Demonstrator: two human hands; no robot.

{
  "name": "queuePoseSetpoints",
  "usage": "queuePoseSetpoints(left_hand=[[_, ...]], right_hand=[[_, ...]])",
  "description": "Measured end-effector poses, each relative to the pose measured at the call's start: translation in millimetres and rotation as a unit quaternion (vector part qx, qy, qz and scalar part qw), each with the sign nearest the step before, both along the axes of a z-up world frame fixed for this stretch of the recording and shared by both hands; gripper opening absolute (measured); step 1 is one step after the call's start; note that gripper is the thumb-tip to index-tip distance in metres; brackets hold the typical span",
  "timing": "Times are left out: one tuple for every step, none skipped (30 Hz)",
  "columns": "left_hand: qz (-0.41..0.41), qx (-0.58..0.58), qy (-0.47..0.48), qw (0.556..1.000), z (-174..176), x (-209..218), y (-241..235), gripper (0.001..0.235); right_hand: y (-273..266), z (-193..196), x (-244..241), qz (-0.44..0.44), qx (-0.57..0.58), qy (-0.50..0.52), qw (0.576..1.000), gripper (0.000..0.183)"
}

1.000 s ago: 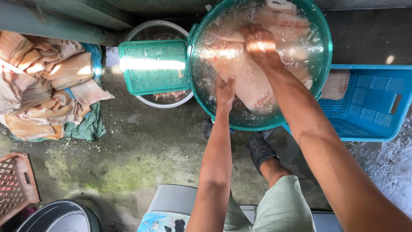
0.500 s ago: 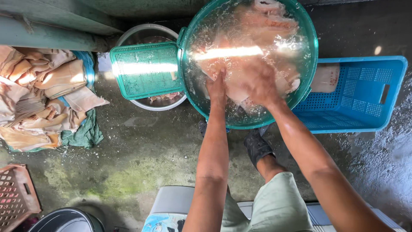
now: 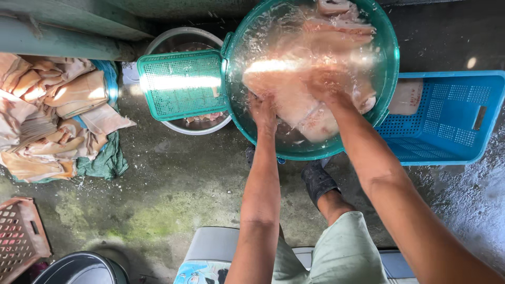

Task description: The person washes large pieces of pork skin in a bucket of water by hand, lifts each piece to show the stamped markings, and places them into a blue plastic crate.

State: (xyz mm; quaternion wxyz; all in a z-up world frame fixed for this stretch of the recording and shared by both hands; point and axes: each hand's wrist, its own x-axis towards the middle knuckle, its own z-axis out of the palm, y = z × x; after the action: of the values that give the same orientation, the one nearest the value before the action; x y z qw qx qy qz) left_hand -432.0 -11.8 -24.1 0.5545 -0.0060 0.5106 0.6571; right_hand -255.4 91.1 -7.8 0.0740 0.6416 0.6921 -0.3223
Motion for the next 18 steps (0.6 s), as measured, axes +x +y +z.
queuePoseSetpoints(left_hand=[[-0.004,-0.025,0.012,1.0,11,4,3,0.062],[-0.01,-0.051,0.025,0.998,17,12,7,0.058],[-0.015,-0.077,0.037,0.996,18,19,9,0.054],[-0.033,-0.073,-0.032,0.996,14,21,8,0.055],[-0.051,-0.069,-0.101,0.991,7,22,4,0.056],[-0.071,-0.062,-0.168,0.981,-2,20,1,0.057],[-0.097,-0.062,-0.075,0.99,-12,18,-1,0.056],[-0.124,-0.064,0.018,0.99,-18,16,-4,0.056],[-0.15,-0.066,0.111,0.98,-21,15,-5,0.057],[-0.141,-0.056,0.158,0.976,-19,11,-6,0.056],[-0.132,-0.044,0.204,0.969,-13,9,-6,0.056],[-0.122,-0.034,0.246,0.961,-3,11,-3,0.057],[-0.113,-0.024,0.288,0.951,9,14,0,0.058],[-0.101,-0.014,0.329,0.939,20,15,0,0.06],[-0.09,-0.005,0.37,0.925,29,15,1,0.062],[-0.081,-0.02,0.363,0.928,36,14,4,0.057],[-0.073,-0.036,0.357,0.931,38,13,7,0.053],[-0.064,-0.052,0.351,0.933,37,11,8,0.05]], right_hand=[[-2,-12,4,-0.069,0.001,-0.002,0.998,0.039],[-6,-24,3,-0.09,0.005,0.064,0.994,0.036],[-9,-34,-2,-0.113,0.016,0.147,0.982,0.034],[-12,-39,-10,-0.133,0.024,0.23,0.964,0.032],[-19,-41,-21,-0.069,0.059,0.284,0.954,0.03],[-24,-40,-26,-0.006,0.095,0.33,0.939,0.027],[-28,-38,-27,0.076,0.139,0.36,0.919,0.028],[-34,-39,-25,0.156,0.18,0.384,0.892,0.029],[-39,-44,-23,0.235,0.218,0.405,0.856,0.03],[-38,-52,-18,0.174,0.145,0.307,0.924,0.042],[-35,-61,-7,0.111,0.067,0.203,0.971,0.056],[-29,-67,8,0.067,-0.006,0.083,0.994,0.054],[-22,-71,19,0.032,-0.067,-0.004,0.997,0.052],[-16,-72,24,0.022,-0.099,-0.018,0.995,0.05],[-7,-68,26,0.023,-0.125,-0.005,0.992,0.048],[1,-60,30,0.023,-0.151,0.012,0.988,0.046],[7,-45,33,0.011,-0.144,0.053,0.988,0.044],[12,-26,35,-0.003,-0.138,0.089,0.986,0.042]])
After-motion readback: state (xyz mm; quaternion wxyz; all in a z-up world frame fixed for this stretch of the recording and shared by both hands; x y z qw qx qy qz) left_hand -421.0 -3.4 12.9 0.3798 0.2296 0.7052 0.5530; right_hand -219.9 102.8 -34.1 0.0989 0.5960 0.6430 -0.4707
